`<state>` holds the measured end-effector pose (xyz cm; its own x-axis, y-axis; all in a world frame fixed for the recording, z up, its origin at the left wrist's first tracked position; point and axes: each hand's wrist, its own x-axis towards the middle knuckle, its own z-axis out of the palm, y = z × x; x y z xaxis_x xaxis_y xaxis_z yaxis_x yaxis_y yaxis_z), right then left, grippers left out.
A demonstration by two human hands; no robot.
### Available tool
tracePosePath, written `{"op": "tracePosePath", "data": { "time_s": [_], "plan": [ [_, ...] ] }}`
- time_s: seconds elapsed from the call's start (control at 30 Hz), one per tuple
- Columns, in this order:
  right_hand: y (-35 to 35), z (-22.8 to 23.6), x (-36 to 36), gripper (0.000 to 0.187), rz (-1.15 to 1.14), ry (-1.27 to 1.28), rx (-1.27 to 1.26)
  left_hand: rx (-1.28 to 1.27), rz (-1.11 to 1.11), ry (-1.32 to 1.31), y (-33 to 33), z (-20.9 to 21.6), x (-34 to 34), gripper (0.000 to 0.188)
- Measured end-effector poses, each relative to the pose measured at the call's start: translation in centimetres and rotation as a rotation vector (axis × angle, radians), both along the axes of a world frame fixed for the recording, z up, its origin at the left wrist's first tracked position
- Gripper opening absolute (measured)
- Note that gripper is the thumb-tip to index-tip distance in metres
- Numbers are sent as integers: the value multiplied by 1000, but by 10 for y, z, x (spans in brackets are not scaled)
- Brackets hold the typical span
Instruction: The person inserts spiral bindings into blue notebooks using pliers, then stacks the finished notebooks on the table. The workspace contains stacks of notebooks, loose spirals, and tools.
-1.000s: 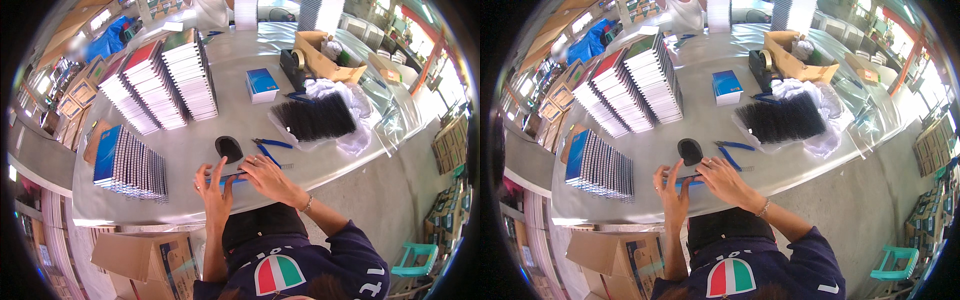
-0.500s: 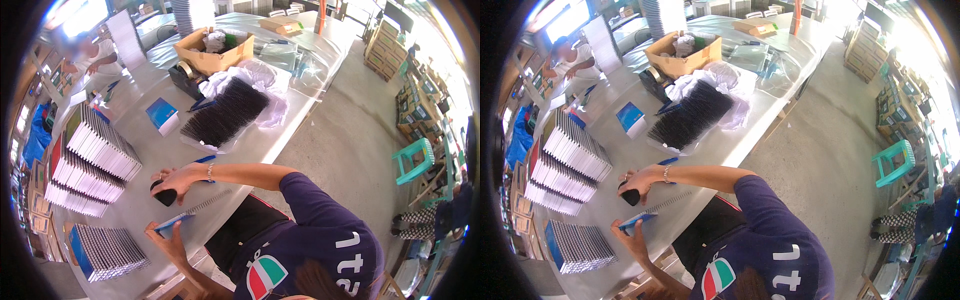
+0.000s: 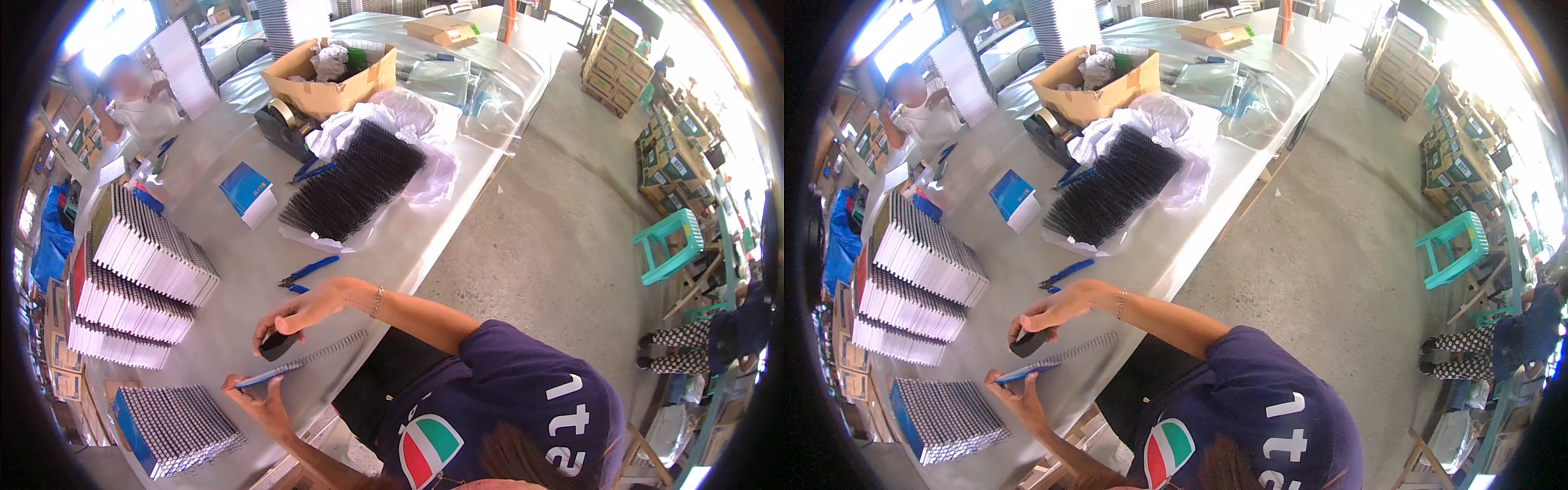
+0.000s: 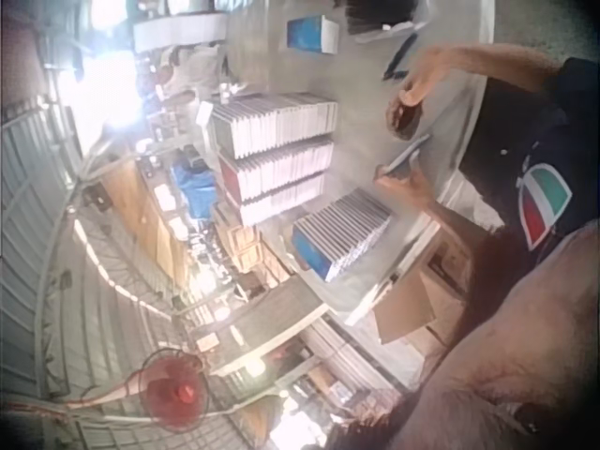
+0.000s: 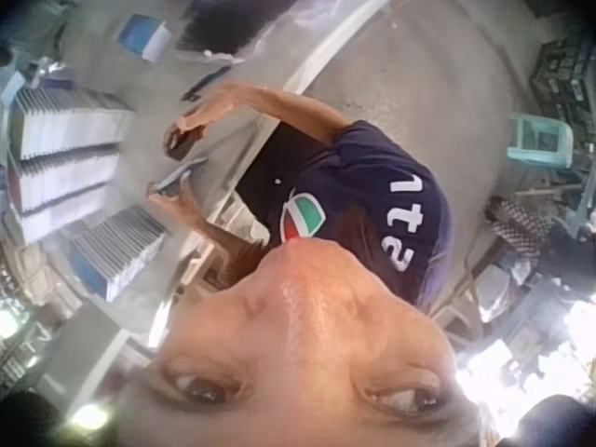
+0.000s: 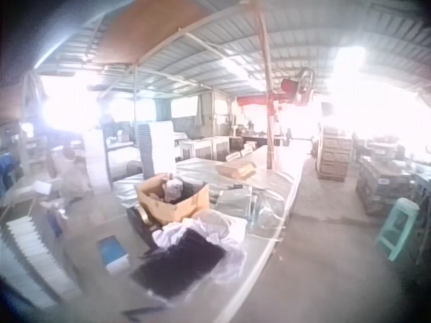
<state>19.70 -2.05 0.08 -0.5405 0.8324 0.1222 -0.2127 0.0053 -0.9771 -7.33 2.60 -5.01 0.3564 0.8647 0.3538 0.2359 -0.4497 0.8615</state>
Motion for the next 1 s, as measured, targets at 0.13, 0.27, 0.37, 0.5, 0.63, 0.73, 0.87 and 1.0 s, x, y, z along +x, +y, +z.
{"op": "tracePosePath", "data": {
  "time_s": [0.13, 0.27, 0.37, 0.5, 0.63, 0.73, 0.87, 1.0],
  "plan": [
    [-13, 10, -2, 81, 22, -24, 117, -24, -23, -19, -4, 1, 4, 69],
    [-15, 5, -2, 80, -250, -471, 239, -17, -62, -43, 1, -7, -2, 69],
    [-24, 23, -13, 81, -288, -519, 276, -8, -56, -24, 0, -3, 0, 69],
    [-17, 1, -23, 82, -583, -923, 314, -29, -67, -62, 0, -1, 2, 69],
    [-29, 0, -29, 89, -515, -863, 262, 32, -39, 10, -7, 6, 1, 71],
    [-32, -7, -19, 92, -316, -806, 222, 37, -38, 43, -7, 4, 3, 72],
    [-28, -16, 12, 84, -71, -698, 343, -17, -122, -86, -9, 0, 10, 77],
    [-31, 11, 11, 88, -48, -533, 169, 23, -40, -103, -14, -10, 7, 76]
  ]
}}
